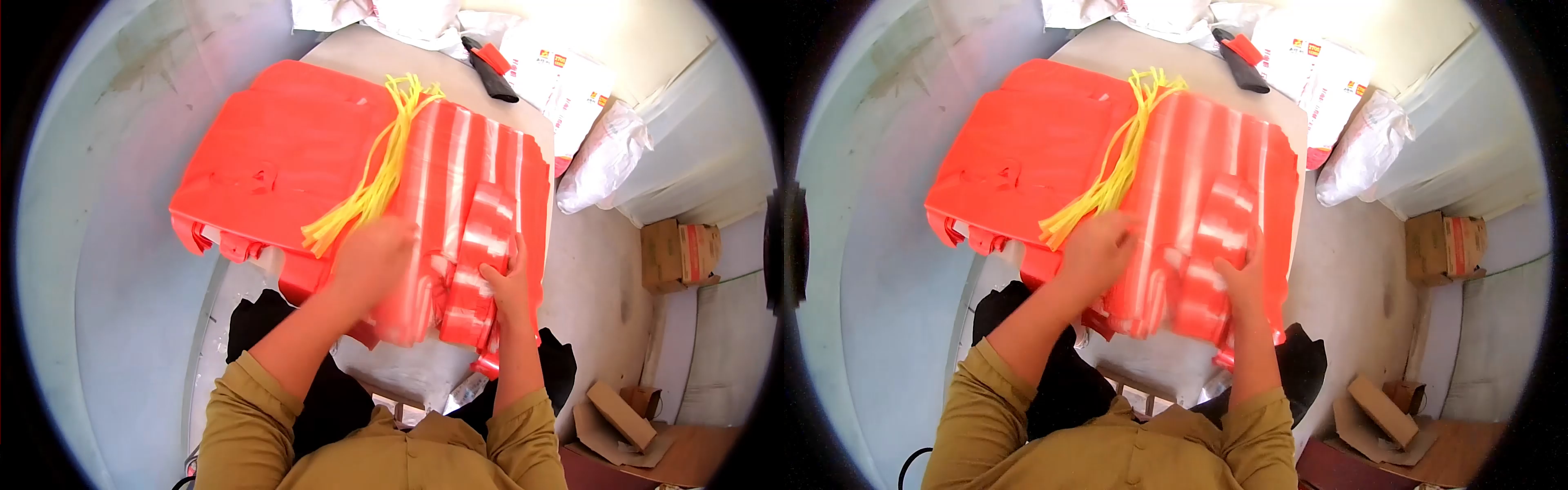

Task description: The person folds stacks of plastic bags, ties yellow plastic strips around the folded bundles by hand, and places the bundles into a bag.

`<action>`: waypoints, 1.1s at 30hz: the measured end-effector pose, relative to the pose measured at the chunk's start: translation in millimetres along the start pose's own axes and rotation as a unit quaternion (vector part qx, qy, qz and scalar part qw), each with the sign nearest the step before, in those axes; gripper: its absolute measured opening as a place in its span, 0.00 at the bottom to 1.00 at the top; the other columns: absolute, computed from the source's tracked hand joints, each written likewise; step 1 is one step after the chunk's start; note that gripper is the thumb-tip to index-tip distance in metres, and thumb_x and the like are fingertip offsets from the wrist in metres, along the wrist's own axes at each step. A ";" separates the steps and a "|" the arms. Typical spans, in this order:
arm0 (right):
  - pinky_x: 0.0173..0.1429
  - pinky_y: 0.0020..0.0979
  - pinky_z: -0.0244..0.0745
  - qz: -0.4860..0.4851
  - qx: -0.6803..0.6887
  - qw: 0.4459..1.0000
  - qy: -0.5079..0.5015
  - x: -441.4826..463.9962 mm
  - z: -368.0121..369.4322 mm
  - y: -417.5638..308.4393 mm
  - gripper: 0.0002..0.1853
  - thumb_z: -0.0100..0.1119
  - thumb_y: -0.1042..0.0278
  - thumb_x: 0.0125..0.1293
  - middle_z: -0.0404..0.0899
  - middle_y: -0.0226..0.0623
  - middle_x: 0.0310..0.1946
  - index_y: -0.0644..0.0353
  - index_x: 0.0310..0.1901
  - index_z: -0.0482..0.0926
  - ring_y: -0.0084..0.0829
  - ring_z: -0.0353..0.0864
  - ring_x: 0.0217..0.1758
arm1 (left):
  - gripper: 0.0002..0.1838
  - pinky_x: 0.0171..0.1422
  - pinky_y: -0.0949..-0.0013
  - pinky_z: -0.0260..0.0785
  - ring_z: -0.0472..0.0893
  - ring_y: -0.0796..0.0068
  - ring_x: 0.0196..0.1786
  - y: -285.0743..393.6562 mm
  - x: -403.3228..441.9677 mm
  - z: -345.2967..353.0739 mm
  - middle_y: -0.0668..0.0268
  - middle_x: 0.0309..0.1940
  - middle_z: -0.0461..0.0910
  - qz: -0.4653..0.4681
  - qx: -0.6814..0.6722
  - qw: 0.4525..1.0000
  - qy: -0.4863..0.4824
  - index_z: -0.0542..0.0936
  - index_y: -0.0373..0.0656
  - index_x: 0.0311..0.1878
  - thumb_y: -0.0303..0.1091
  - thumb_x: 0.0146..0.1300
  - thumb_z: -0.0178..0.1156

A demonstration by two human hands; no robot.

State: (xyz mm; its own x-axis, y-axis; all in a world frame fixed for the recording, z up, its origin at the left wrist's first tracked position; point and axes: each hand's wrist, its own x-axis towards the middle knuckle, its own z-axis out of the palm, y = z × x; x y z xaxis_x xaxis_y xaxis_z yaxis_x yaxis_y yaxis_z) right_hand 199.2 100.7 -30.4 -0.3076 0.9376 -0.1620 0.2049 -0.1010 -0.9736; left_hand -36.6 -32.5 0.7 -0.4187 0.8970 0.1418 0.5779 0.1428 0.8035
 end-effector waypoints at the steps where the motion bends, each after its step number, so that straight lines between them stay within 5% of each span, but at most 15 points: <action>1: 0.65 0.38 0.82 0.005 0.009 1.000 0.001 -0.5 1.5 -2.3 0.53 0.64 0.82 0.62 0.74 0.53 0.69 0.56 0.87 0.46 0.38 0.81 0.68 | 0.13 0.59 0.51 0.78 0.84 0.46 0.53 -23.6 11.6 0.1 0.52 0.49 0.86 0.039 0.040 0.995 0.082 0.86 0.38 0.52 0.34 0.69 0.65; 3: 0.66 0.38 0.82 0.017 0.025 1.000 0.008 -4.9 2.4 -9.3 0.53 0.64 0.82 0.62 0.74 0.53 0.69 0.56 0.87 0.47 0.38 0.81 0.67 | 0.14 0.61 0.51 0.76 0.83 0.48 0.54 -57.5 33.8 -7.4 0.53 0.49 0.85 0.052 0.083 0.984 0.152 0.86 0.40 0.54 0.32 0.68 0.65; 8: 0.68 0.38 0.81 -0.015 0.023 0.999 0.022 -3.3 -0.9 5.0 0.53 0.65 0.80 0.63 0.74 0.54 0.69 0.55 0.87 0.47 0.39 0.80 0.68 | 0.14 0.65 0.48 0.74 0.80 0.48 0.59 -106.4 63.7 1.7 0.55 0.52 0.85 0.057 0.150 0.982 0.098 0.86 0.40 0.54 0.35 0.71 0.61; 12: 0.70 0.39 0.79 0.016 0.029 0.998 0.045 -8.8 -0.2 -6.3 0.53 0.65 0.80 0.63 0.72 0.55 0.71 0.54 0.87 0.48 0.41 0.79 0.69 | 0.17 0.66 0.46 0.73 0.79 0.49 0.60 -93.9 73.7 7.7 0.56 0.53 0.84 0.003 0.212 0.976 0.046 0.87 0.40 0.55 0.41 0.74 0.57; 18: 0.70 0.39 0.79 0.037 0.090 0.994 0.043 -12.6 -21.3 -4.9 0.52 0.65 0.79 0.65 0.70 0.54 0.73 0.51 0.87 0.48 0.41 0.79 0.70 | 0.19 0.66 0.48 0.73 0.81 0.52 0.59 -100.3 90.6 -1.9 0.57 0.55 0.86 -0.036 0.238 0.966 0.095 0.86 0.38 0.58 0.42 0.77 0.55; 21: 0.70 0.39 0.79 0.049 0.102 0.992 0.049 -11.7 -33.4 1.4 0.52 0.65 0.78 0.66 0.69 0.53 0.75 0.51 0.88 0.49 0.40 0.79 0.70 | 0.19 0.66 0.55 0.74 0.82 0.59 0.60 -82.6 81.4 -16.3 0.60 0.56 0.87 -0.058 -0.176 0.953 0.239 0.86 0.41 0.60 0.43 0.81 0.54; 22: 0.71 0.39 0.79 0.052 0.110 0.991 0.048 -13.5 -34.2 0.0 0.51 0.65 0.78 0.66 0.69 0.52 0.75 0.51 0.88 0.49 0.40 0.79 0.70 | 0.20 0.65 0.58 0.74 0.82 0.63 0.60 -83.7 78.9 -21.4 0.61 0.55 0.87 -0.071 -0.341 0.919 0.185 0.86 0.40 0.61 0.43 0.81 0.54; 24: 0.71 0.40 0.79 0.060 0.125 0.989 0.045 -18.3 -30.9 -8.7 0.50 0.64 0.78 0.68 0.68 0.50 0.76 0.51 0.87 0.49 0.39 0.78 0.71 | 0.21 0.63 0.64 0.75 0.82 0.69 0.59 -89.4 72.8 -33.1 0.62 0.55 0.87 -0.094 -0.634 0.765 0.064 0.85 0.40 0.63 0.44 0.82 0.55; 27: 0.73 0.37 0.75 0.034 0.218 0.975 0.026 -29.6 -14.8 -30.8 0.48 0.59 0.80 0.67 0.65 0.47 0.79 0.52 0.87 0.51 0.38 0.76 0.72 | 0.27 0.64 0.64 0.75 0.83 0.72 0.57 -51.0 57.7 -14.5 0.65 0.56 0.86 -0.170 -0.668 0.723 -0.048 0.81 0.34 0.68 0.49 0.83 0.54; 30: 0.73 0.34 0.75 0.029 0.266 0.963 0.013 -33.9 -11.3 -40.7 0.48 0.59 0.80 0.68 0.63 0.44 0.80 0.52 0.87 0.50 0.35 0.75 0.73 | 0.31 0.65 0.64 0.74 0.82 0.74 0.56 -40.6 46.7 23.1 0.66 0.56 0.85 -0.134 -0.555 0.794 -0.209 0.80 0.35 0.70 0.55 0.84 0.51; 33: 0.73 0.33 0.74 0.032 0.252 0.967 0.006 -44.6 5.4 -63.9 0.47 0.58 0.80 0.68 0.61 0.43 0.82 0.53 0.87 0.51 0.33 0.72 0.77 | 0.34 0.64 0.64 0.74 0.82 0.74 0.54 -24.1 37.1 45.0 0.65 0.54 0.85 -0.197 -0.636 0.663 -0.343 0.79 0.36 0.71 0.59 0.84 0.48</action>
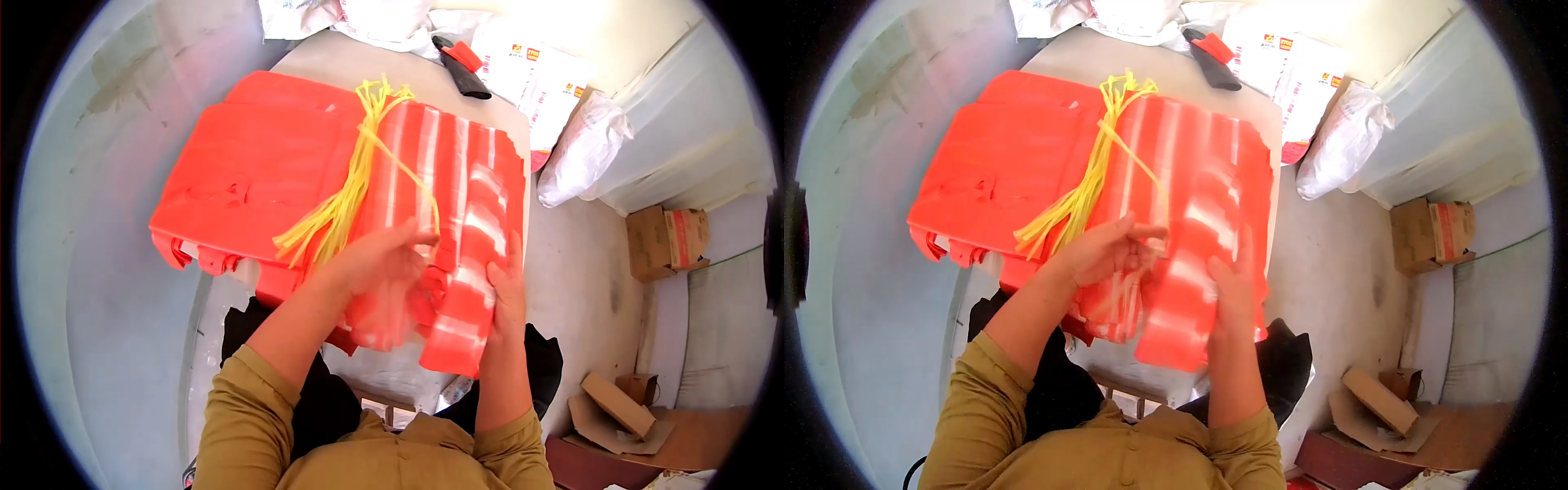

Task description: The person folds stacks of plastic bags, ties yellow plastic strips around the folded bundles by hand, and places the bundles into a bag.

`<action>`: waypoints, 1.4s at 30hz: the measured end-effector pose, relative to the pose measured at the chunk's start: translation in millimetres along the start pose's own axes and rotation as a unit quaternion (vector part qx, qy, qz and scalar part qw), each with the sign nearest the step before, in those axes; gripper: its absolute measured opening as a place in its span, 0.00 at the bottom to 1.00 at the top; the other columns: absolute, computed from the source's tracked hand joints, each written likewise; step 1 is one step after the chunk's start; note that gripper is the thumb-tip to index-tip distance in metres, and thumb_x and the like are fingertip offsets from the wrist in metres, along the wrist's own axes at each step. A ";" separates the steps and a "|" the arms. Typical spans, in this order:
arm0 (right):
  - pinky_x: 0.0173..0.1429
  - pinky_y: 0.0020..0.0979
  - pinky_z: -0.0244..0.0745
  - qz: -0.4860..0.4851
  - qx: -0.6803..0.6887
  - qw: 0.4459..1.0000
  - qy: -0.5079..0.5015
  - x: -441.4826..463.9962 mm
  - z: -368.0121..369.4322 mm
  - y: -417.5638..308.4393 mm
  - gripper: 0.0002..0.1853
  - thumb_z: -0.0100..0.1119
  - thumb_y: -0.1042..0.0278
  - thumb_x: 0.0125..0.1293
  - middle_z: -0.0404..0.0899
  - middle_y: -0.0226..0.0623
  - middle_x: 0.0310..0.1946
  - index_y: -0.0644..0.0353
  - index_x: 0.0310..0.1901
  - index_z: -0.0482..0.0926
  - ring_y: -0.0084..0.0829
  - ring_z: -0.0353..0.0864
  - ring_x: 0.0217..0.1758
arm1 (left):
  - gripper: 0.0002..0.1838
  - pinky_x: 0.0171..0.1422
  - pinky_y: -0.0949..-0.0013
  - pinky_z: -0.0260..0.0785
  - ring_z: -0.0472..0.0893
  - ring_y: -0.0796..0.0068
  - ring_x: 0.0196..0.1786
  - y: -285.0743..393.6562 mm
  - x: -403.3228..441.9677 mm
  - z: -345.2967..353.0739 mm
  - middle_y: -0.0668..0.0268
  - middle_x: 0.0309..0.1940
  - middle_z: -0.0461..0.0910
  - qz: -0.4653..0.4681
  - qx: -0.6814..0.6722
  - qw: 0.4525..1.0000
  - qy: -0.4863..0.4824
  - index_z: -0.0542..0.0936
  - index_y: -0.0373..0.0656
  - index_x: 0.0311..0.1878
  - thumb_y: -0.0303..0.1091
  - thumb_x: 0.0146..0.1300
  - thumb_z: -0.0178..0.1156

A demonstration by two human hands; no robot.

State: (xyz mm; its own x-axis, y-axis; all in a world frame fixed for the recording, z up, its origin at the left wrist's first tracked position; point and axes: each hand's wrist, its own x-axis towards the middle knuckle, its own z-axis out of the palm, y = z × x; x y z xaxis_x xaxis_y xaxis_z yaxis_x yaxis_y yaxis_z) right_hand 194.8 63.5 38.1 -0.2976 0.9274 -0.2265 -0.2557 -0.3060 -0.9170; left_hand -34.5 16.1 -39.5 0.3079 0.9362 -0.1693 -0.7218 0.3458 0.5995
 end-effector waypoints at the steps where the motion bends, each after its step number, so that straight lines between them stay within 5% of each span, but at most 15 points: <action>1: 0.75 0.34 0.73 -0.005 -0.036 0.999 0.010 0.0 3.4 1.6 0.49 0.59 0.81 0.67 0.58 0.44 0.83 0.54 0.88 0.48 0.35 0.69 0.79 | 0.36 0.67 0.62 0.74 0.83 0.73 0.59 -1.1 1.5 11.3 0.63 0.56 0.86 -0.005 0.021 1.000 0.012 0.80 0.37 0.70 0.63 0.84 0.47; 4: 0.73 0.40 0.78 -0.033 -0.078 0.996 0.016 1.9 17.3 21.3 0.49 0.57 0.84 0.71 0.64 0.48 0.79 0.53 0.88 0.44 0.38 0.75 0.74 | 0.30 0.68 0.60 0.77 0.84 0.69 0.62 3.9 1.5 43.4 0.60 0.58 0.86 -0.057 -0.083 0.989 0.113 0.81 0.38 0.68 0.57 0.82 0.54; 8: 0.69 0.35 0.78 -0.046 -0.101 0.992 -0.055 6.7 15.7 40.8 0.53 0.62 0.82 0.67 0.63 0.48 0.78 0.57 0.87 0.40 0.37 0.75 0.72 | 0.21 0.68 0.57 0.81 0.87 0.65 0.61 -9.7 15.2 21.6 0.57 0.59 0.86 -0.011 -0.030 0.996 0.085 0.81 0.38 0.64 0.40 0.76 0.64; 13: 0.58 0.31 0.82 0.078 -0.209 0.974 -0.042 2.8 -0.7 25.2 0.42 0.54 0.65 0.81 0.76 0.43 0.66 0.53 0.88 0.43 0.31 0.83 0.60 | 0.21 0.66 0.54 0.82 0.87 0.60 0.60 -13.4 17.1 25.7 0.53 0.60 0.85 0.020 -0.013 0.989 0.143 0.78 0.34 0.66 0.26 0.72 0.64; 17: 0.53 0.31 0.83 0.089 -0.239 0.962 -0.098 18.0 -49.7 45.4 0.32 0.48 0.56 0.87 0.81 0.38 0.60 0.52 0.86 0.54 0.28 0.85 0.51 | 0.22 0.67 0.55 0.81 0.86 0.60 0.61 -13.8 20.1 25.3 0.53 0.60 0.85 0.026 -0.019 0.990 0.140 0.77 0.33 0.67 0.22 0.70 0.62; 22: 0.48 0.35 0.82 0.036 -0.433 0.887 -0.156 24.4 -67.8 10.9 0.18 0.57 0.59 0.82 0.88 0.34 0.44 0.62 0.63 0.82 0.28 0.86 0.42 | 0.24 0.68 0.56 0.80 0.86 0.60 0.60 -16.6 26.8 26.2 0.53 0.59 0.85 0.040 0.003 0.991 0.131 0.76 0.32 0.68 0.18 0.68 0.60; 26: 0.44 0.35 0.79 -0.023 -0.580 0.804 -0.129 23.8 -61.3 -20.4 0.13 0.63 0.64 0.75 0.88 0.38 0.33 0.65 0.51 0.87 0.30 0.85 0.35 | 0.25 0.65 0.60 0.80 0.86 0.63 0.58 -22.4 36.4 22.1 0.54 0.57 0.86 0.055 0.056 0.989 0.128 0.77 0.31 0.67 0.20 0.67 0.63; 32: 0.41 0.36 0.77 -0.055 -0.689 0.718 -0.089 30.6 -71.6 -31.5 0.12 0.67 0.62 0.71 0.86 0.42 0.30 0.63 0.45 0.88 0.36 0.84 0.33 | 0.24 0.61 0.64 0.79 0.86 0.66 0.55 -31.2 45.5 22.4 0.54 0.55 0.86 0.084 0.279 0.931 0.222 0.79 0.30 0.65 0.28 0.68 0.68; 38: 0.38 0.33 0.74 0.030 -0.644 0.761 -0.071 26.1 -81.0 -26.3 0.14 0.69 0.60 0.71 0.82 0.35 0.25 0.65 0.41 0.88 0.28 0.79 0.29 | 0.27 0.58 0.63 0.79 0.86 0.66 0.52 -32.1 42.0 13.6 0.58 0.52 0.85 0.173 0.407 0.843 0.307 0.78 0.33 0.71 0.32 0.71 0.65; 42: 0.34 0.27 0.68 0.043 -0.430 0.900 -0.048 33.1 -109.7 1.4 0.14 0.65 0.60 0.76 0.79 0.27 0.26 0.64 0.40 0.87 0.21 0.74 0.28 | 0.23 0.61 0.61 0.78 0.86 0.62 0.54 -8.7 14.4 34.2 0.57 0.55 0.85 0.147 0.485 0.805 0.308 0.80 0.36 0.68 0.32 0.72 0.63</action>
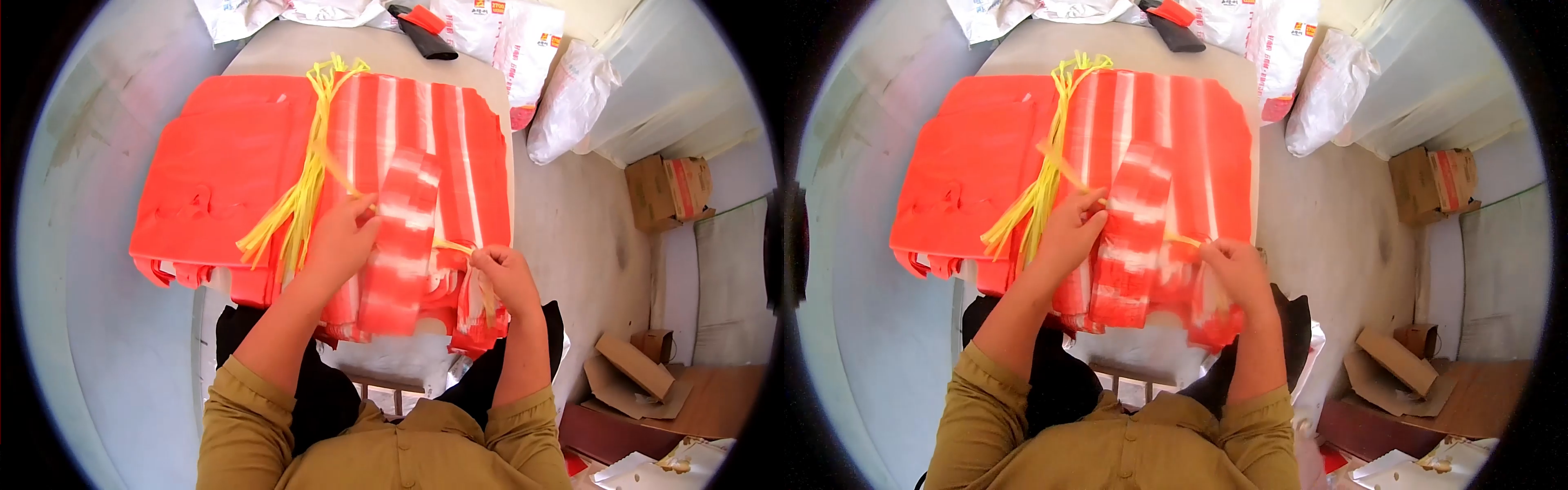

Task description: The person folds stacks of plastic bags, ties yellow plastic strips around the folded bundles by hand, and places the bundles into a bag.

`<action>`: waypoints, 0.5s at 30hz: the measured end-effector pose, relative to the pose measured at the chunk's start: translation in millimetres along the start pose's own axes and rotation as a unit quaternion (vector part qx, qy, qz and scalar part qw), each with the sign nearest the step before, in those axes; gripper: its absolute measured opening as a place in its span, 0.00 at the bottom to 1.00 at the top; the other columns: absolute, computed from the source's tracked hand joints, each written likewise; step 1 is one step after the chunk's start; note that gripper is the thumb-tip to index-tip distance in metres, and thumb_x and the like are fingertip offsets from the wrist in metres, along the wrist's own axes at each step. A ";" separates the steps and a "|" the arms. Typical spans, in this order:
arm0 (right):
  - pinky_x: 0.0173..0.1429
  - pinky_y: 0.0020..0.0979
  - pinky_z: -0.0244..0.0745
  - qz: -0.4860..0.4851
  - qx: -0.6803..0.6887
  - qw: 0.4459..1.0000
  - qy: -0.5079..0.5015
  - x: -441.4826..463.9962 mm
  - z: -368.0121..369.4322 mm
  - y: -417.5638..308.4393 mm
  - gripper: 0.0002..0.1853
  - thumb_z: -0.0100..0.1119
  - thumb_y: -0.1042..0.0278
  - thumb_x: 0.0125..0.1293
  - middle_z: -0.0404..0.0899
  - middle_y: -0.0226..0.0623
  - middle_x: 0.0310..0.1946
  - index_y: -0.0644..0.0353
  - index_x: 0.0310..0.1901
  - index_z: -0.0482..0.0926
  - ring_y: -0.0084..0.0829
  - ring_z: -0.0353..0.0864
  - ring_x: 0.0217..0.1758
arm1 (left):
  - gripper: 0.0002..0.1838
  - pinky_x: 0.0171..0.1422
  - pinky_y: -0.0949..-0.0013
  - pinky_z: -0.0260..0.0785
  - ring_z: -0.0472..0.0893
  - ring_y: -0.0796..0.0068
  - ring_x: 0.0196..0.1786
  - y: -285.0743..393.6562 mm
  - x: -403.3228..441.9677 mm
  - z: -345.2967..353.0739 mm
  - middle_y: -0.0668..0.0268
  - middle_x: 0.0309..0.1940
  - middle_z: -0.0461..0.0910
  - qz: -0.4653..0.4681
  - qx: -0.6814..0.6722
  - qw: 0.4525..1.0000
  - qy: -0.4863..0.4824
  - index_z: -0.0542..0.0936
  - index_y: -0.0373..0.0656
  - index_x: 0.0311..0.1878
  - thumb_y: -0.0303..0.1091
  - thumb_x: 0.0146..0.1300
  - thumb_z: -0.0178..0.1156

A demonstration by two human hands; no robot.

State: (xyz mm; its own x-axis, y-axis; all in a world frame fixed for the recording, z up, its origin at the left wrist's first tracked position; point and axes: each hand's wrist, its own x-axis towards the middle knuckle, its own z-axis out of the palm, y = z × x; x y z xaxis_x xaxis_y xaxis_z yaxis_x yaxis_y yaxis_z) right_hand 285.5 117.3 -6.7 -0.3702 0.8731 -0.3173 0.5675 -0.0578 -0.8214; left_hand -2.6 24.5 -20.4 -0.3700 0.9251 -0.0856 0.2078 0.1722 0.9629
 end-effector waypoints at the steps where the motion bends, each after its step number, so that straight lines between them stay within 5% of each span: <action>1: 0.34 0.26 0.67 0.003 0.082 0.997 0.000 2.3 2.2 6.2 0.14 0.64 0.60 0.77 0.79 0.26 0.27 0.64 0.40 0.86 0.19 0.73 0.28 | 0.23 0.62 0.60 0.78 0.86 0.59 0.55 -1.0 -3.2 -5.7 0.56 0.56 0.85 0.005 0.028 1.000 -0.006 0.81 0.36 0.67 0.32 0.71 0.63; 8: 0.34 0.23 0.71 0.014 0.466 0.885 0.023 5.3 32.2 6.4 0.16 0.58 0.58 0.83 0.84 0.32 0.41 0.59 0.37 0.78 0.21 0.76 0.31 | 0.24 0.65 0.54 0.77 0.83 0.49 0.59 -14.3 -27.4 -22.9 0.51 0.58 0.84 0.192 0.258 0.947 -0.002 0.84 0.34 0.62 0.33 0.65 0.71; 15: 0.47 0.28 0.83 0.001 0.634 0.773 0.019 8.0 48.5 9.0 0.18 0.51 0.53 0.85 0.85 0.40 0.53 0.59 0.42 0.80 0.29 0.85 0.45 | 0.23 0.66 0.54 0.76 0.82 0.48 0.61 -7.9 -25.8 -9.0 0.50 0.62 0.82 0.241 0.209 0.947 -0.023 0.83 0.34 0.60 0.30 0.62 0.71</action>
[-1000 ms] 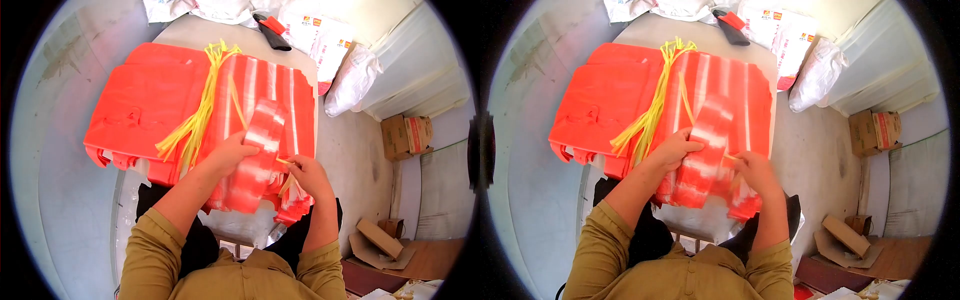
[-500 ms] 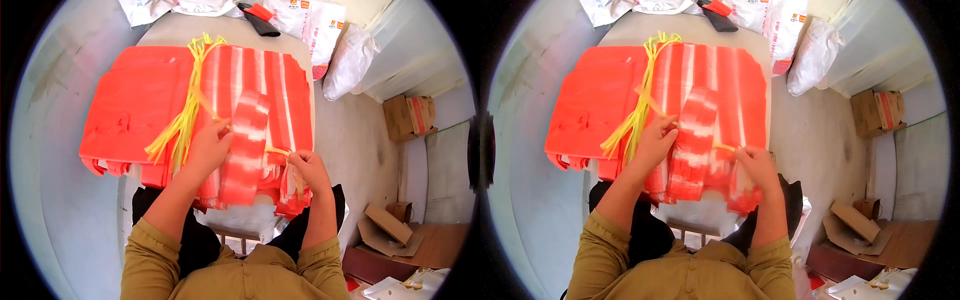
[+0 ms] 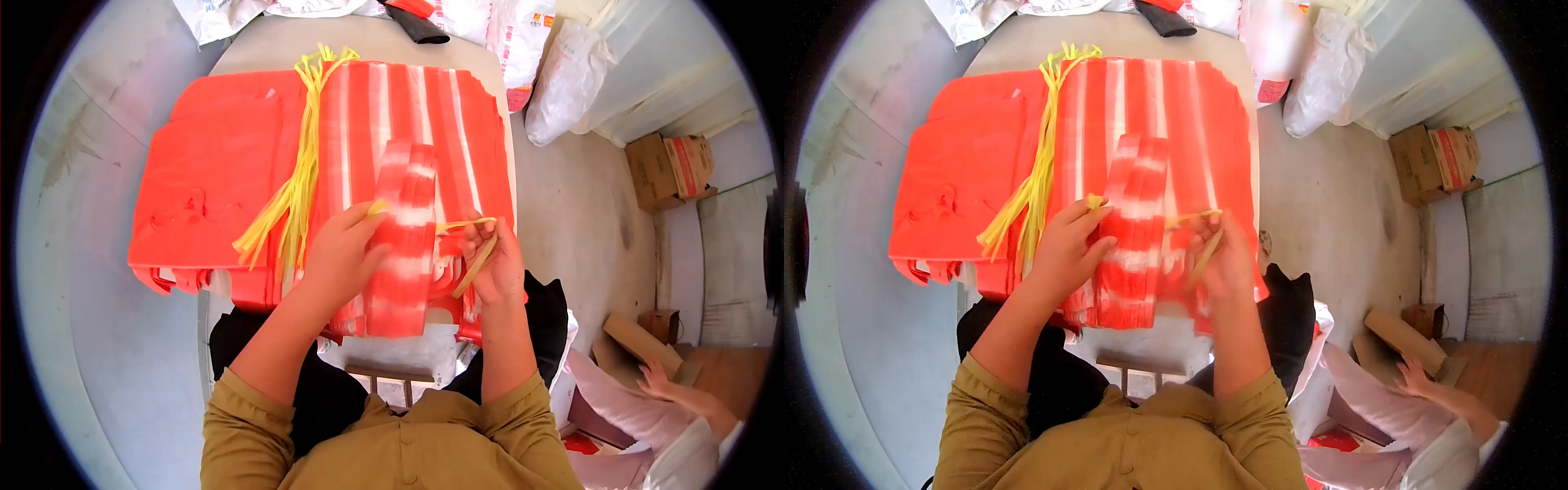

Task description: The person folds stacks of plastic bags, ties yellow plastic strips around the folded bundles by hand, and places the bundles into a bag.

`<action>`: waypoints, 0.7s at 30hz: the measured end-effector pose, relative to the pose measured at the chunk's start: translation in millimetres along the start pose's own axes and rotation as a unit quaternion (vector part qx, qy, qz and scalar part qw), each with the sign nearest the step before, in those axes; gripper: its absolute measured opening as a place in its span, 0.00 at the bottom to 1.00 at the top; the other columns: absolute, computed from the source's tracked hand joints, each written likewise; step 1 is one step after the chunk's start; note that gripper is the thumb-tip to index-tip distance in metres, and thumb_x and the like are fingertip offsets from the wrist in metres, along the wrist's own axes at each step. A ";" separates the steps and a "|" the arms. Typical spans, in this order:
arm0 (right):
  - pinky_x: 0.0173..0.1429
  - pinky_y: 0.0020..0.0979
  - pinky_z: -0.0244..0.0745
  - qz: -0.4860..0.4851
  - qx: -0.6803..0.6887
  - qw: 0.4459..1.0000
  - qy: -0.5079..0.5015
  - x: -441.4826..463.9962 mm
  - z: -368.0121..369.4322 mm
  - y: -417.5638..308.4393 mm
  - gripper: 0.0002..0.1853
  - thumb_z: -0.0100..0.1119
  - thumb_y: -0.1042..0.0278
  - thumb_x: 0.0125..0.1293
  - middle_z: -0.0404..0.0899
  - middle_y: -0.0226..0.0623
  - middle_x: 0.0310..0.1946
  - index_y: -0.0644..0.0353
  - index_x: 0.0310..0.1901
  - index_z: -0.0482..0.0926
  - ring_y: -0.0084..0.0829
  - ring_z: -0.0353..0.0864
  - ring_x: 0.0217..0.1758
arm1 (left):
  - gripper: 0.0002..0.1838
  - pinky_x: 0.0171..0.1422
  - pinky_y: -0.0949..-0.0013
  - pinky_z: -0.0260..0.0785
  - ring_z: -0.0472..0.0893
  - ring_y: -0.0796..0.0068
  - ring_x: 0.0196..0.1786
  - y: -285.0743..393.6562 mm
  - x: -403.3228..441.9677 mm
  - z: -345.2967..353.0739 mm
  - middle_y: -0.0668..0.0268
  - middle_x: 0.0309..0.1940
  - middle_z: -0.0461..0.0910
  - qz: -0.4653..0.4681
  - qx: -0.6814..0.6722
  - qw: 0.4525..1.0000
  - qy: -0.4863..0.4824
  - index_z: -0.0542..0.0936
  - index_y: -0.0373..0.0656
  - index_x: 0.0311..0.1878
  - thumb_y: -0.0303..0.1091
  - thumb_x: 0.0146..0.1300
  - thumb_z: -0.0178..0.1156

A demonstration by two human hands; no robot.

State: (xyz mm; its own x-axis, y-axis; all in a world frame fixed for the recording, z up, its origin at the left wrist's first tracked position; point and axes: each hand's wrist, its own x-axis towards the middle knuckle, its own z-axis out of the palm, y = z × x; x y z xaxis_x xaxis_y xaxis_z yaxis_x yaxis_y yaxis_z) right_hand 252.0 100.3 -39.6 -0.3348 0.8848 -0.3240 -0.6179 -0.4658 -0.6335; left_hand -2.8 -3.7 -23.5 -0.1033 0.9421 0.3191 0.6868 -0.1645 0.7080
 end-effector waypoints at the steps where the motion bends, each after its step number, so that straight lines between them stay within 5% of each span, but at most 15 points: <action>1: 0.49 0.29 0.83 -0.016 0.003 1.000 0.014 -1.4 0.6 0.2 0.19 0.50 0.52 0.86 0.84 0.40 0.54 0.59 0.44 0.81 0.29 0.84 0.46 | 0.23 0.66 0.54 0.77 0.82 0.47 0.62 2.5 0.7 1.3 0.50 0.62 0.82 0.005 0.000 1.000 0.004 0.83 0.34 0.60 0.29 0.62 0.71; 8: 0.58 0.32 0.78 -0.086 0.021 0.995 -0.047 -11.2 -19.8 4.0 0.26 0.42 0.49 0.87 0.83 0.39 0.60 0.62 0.64 0.81 0.30 0.81 0.57 | 0.17 0.67 0.56 0.77 0.83 0.47 0.62 8.5 -2.9 -3.6 0.52 0.61 0.83 -0.028 -0.042 0.999 -0.016 0.85 0.35 0.56 0.25 0.63 0.71; 11: 0.60 0.32 0.77 -0.124 -0.069 0.987 0.071 -12.3 -1.8 10.7 0.25 0.44 0.52 0.86 0.81 0.39 0.63 0.64 0.67 0.79 0.29 0.79 0.62 | 0.15 0.65 0.56 0.78 0.84 0.48 0.60 6.4 -6.0 -6.5 0.54 0.60 0.84 -0.028 -0.023 0.999 -0.014 0.86 0.36 0.53 0.25 0.62 0.71; 21: 0.64 0.30 0.75 -0.201 -0.370 0.907 -0.006 -24.1 41.2 33.5 0.15 0.46 0.77 0.83 0.82 0.36 0.55 0.63 0.66 0.75 0.23 0.80 0.58 | 0.12 0.61 0.53 0.77 0.83 0.48 0.56 1.7 0.8 17.4 0.53 0.54 0.85 0.072 -0.043 0.994 -0.062 0.84 0.39 0.53 0.24 0.66 0.67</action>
State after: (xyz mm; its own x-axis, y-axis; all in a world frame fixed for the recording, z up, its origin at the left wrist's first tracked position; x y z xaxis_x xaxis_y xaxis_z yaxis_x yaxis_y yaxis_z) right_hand 210.1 62.9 -24.0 -0.1985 0.9792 0.0428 -0.0469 0.0341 -0.9983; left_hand 10.8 1.8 -32.9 0.0858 0.9348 0.3446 0.6230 -0.3202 0.7137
